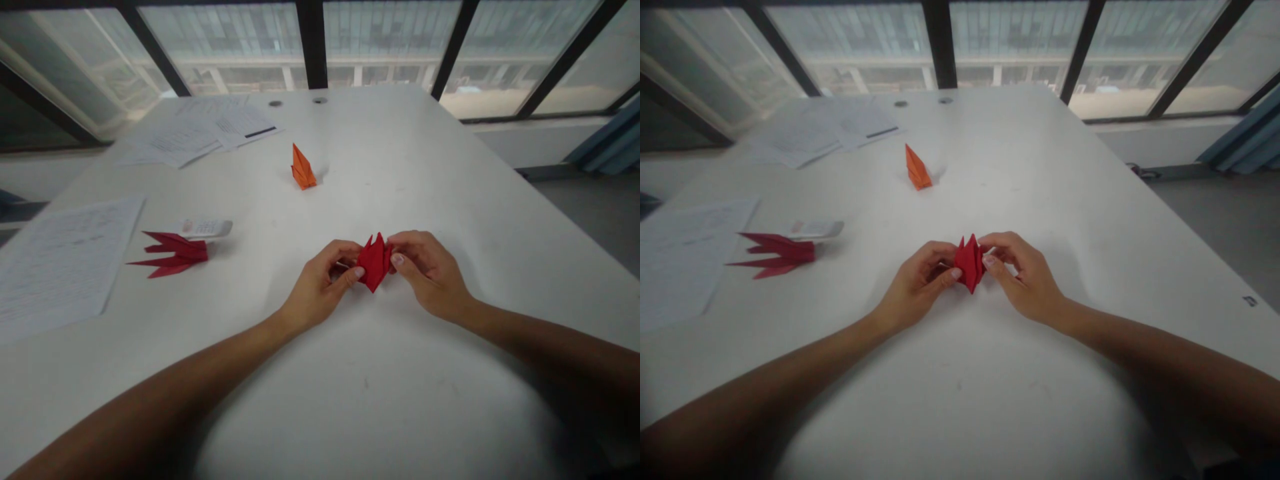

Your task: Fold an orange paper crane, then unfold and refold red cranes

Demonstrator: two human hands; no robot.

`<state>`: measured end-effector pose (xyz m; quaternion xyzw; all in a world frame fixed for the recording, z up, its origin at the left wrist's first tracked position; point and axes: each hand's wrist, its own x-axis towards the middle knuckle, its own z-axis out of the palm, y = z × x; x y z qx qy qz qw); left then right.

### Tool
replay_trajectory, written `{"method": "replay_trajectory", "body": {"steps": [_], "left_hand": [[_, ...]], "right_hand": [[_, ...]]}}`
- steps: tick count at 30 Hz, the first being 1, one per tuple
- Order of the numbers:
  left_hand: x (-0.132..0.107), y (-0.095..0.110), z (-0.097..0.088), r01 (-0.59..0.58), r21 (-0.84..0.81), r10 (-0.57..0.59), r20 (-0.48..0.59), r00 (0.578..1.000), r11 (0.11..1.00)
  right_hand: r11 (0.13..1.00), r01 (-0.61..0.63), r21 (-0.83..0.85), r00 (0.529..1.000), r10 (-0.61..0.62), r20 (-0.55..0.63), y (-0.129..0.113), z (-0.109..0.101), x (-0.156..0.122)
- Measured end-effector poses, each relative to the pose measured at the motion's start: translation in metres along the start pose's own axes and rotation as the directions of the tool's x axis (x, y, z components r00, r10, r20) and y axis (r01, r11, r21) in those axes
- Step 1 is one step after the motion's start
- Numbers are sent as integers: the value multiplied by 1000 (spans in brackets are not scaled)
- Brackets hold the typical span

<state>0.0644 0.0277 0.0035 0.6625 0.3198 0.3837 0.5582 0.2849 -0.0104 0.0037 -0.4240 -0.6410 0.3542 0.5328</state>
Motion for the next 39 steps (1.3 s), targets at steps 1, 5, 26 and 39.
{"method": "replay_trajectory", "body": {"steps": [1,5,26,39], "left_hand": [[0,-1,0,-8,14,8,5,1000,1000],[-2,-3,-1,-39,83,37,21,999,996],[-7,13,1,-248,184,257,-29,966,951],[-5,8,-2,-294,315,314,-14,949,902]], "right_hand": [[1000,5,-21,1000,-5,3,-1,0,0],[999,14,-49,1000,-13,27,-4,-2,2],[860,384,-335,917,-314,246,-14,-3,5],[871,369,-324,922,-298,249,-15,-4,5]]}}
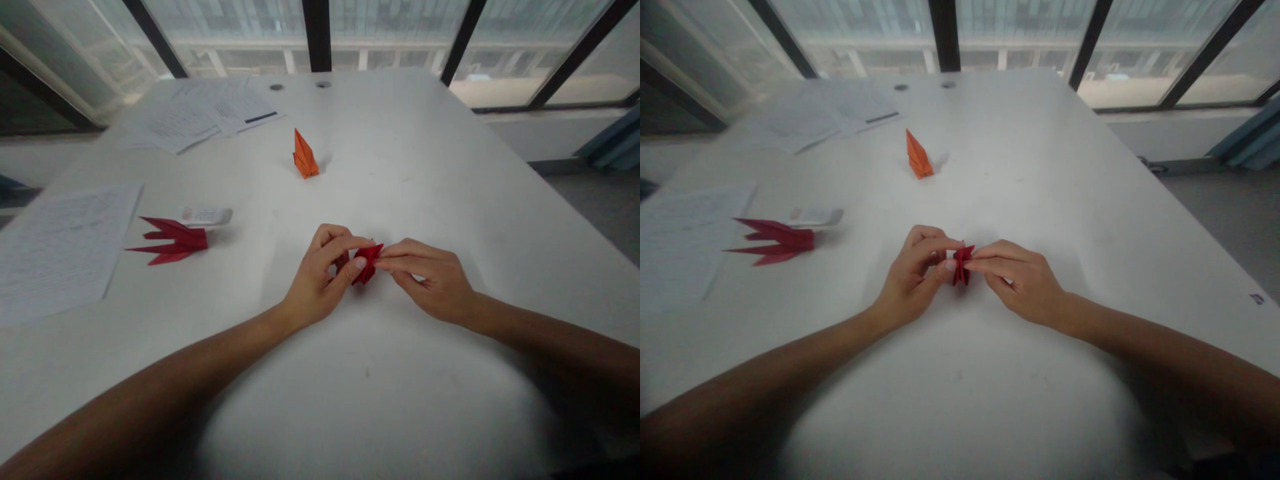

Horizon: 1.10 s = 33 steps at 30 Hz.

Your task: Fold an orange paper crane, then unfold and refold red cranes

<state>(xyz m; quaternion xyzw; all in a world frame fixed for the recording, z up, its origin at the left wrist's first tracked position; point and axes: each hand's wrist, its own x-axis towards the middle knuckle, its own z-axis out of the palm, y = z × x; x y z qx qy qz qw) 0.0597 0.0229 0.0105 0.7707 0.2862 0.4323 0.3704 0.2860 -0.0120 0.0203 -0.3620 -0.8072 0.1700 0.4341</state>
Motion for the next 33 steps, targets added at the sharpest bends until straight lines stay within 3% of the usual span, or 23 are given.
{"method": "replay_trajectory", "body": {"steps": [5,8,11,14,17,20,23,26,29,33], "left_hand": [[1,1,-2,-17,56,18,-14,1000,998],[1,0,-3,-34,68,38,-54,998,997],[1,-1,-3,-18,15,19,-100,995,1000],[1,-3,-3,-6,-37,1,-140,990,999],[1,-5,-2,-9,-77,-3,-157,988,997],[2,-7,-2,7,-112,-24,-153,988,994],[1,-8,-2,23,-173,-45,-124,991,985],[0,-6,-1,58,-189,-80,-109,991,980],[0,-3,1,98,-125,-113,-122,986,987],[-1,0,6,90,-23,-92,-123,988,996]], "right_hand": [[998,-61,11,998,61,-5,-3,0,-1],[984,-171,58,984,173,-32,1,-1,-2],[924,-318,212,929,349,-127,9,-2,1],[840,-388,378,853,483,-198,21,-1,4],[771,-426,473,800,565,-202,32,1,5],[725,-438,532,779,601,-177,36,2,5],[733,-446,513,800,584,-140,29,2,5],[820,-411,399,876,477,-78,17,2,4],[948,-268,172,958,281,-57,5,1,2],[993,-108,-36,990,104,-96,-8,0,1]]}}
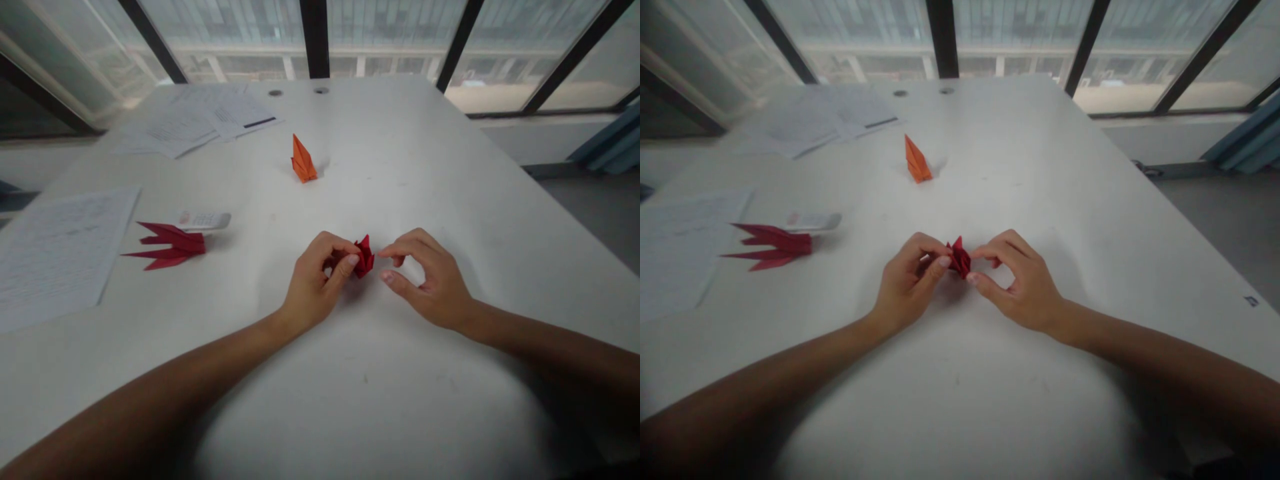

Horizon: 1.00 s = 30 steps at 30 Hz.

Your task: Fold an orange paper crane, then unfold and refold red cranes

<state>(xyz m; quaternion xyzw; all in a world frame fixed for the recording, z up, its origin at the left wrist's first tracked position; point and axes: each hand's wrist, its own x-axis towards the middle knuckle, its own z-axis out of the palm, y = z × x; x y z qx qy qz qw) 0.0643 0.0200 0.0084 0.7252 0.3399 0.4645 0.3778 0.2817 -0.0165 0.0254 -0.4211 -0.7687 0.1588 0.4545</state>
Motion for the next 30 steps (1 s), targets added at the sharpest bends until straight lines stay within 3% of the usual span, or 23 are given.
{"method": "replay_trajectory", "body": {"steps": [8,12,17,20,26,30], "left_hand": [[1,4,1,-99,143,92,55,994,985],[4,2,0,-153,128,146,63,987,980],[5,-5,1,14,-118,10,192,981,993],[4,-5,2,94,-167,-54,233,971,982],[4,-2,2,107,-111,-80,222,972,988],[3,-2,2,114,-116,-87,217,972,987]], "right_hand": [[1000,6,-29,999,-4,53,-3,1,2],[1000,-20,8,997,20,80,1,0,3],[997,-72,40,995,70,70,6,-2,5],[996,-82,39,994,78,78,9,-3,5],[987,160,0,984,-160,78,16,-3,5],[983,185,-16,982,-184,47,17,-4,6]]}}
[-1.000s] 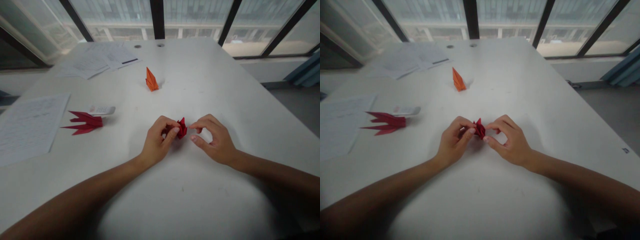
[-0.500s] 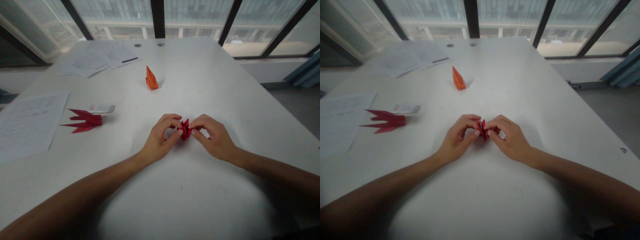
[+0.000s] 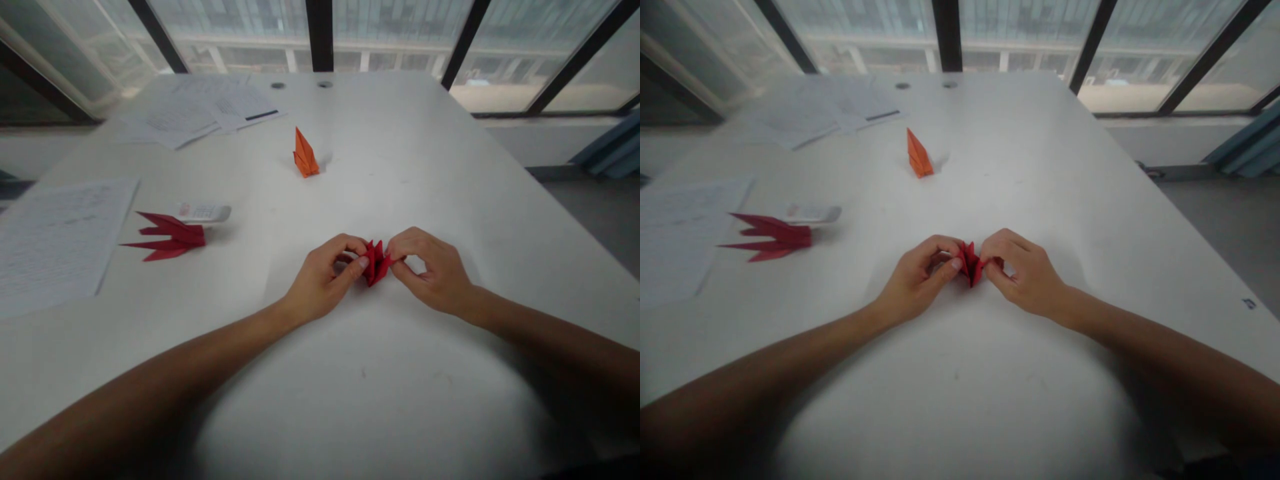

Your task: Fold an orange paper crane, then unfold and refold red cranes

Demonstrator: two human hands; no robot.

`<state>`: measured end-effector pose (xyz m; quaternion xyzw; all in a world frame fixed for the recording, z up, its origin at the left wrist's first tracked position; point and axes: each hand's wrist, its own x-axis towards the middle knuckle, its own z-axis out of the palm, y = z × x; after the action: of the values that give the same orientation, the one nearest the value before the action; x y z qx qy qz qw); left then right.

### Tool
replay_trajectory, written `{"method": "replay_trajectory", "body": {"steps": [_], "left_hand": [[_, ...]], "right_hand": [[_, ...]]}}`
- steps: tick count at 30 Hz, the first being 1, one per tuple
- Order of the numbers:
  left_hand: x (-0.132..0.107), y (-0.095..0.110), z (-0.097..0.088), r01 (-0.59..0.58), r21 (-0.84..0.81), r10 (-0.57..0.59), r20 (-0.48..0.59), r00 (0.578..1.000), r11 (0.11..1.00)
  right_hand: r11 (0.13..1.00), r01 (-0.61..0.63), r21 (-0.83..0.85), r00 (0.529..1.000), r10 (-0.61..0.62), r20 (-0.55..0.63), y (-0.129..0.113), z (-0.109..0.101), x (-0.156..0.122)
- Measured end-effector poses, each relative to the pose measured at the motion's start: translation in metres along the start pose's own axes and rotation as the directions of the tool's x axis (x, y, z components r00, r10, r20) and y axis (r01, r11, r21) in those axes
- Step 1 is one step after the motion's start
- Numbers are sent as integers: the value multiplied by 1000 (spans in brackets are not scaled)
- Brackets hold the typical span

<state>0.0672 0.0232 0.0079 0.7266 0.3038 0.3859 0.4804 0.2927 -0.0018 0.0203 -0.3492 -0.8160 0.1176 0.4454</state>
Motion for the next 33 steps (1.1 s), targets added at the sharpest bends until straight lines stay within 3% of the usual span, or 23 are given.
{"method": "replay_trajectory", "body": {"steps": [14,24,33], "left_hand": [[-1,0,0,-17,44,18,-21,1000,999],[-2,1,2,-48,105,52,-33,998,993],[-1,4,1,-82,181,87,-19,996,980]], "right_hand": [[997,11,-77,1000,-11,2,-4,-3,2],[941,232,-245,971,-238,3,6,-2,-11],[933,253,-256,967,-249,46,5,-5,-5]]}}
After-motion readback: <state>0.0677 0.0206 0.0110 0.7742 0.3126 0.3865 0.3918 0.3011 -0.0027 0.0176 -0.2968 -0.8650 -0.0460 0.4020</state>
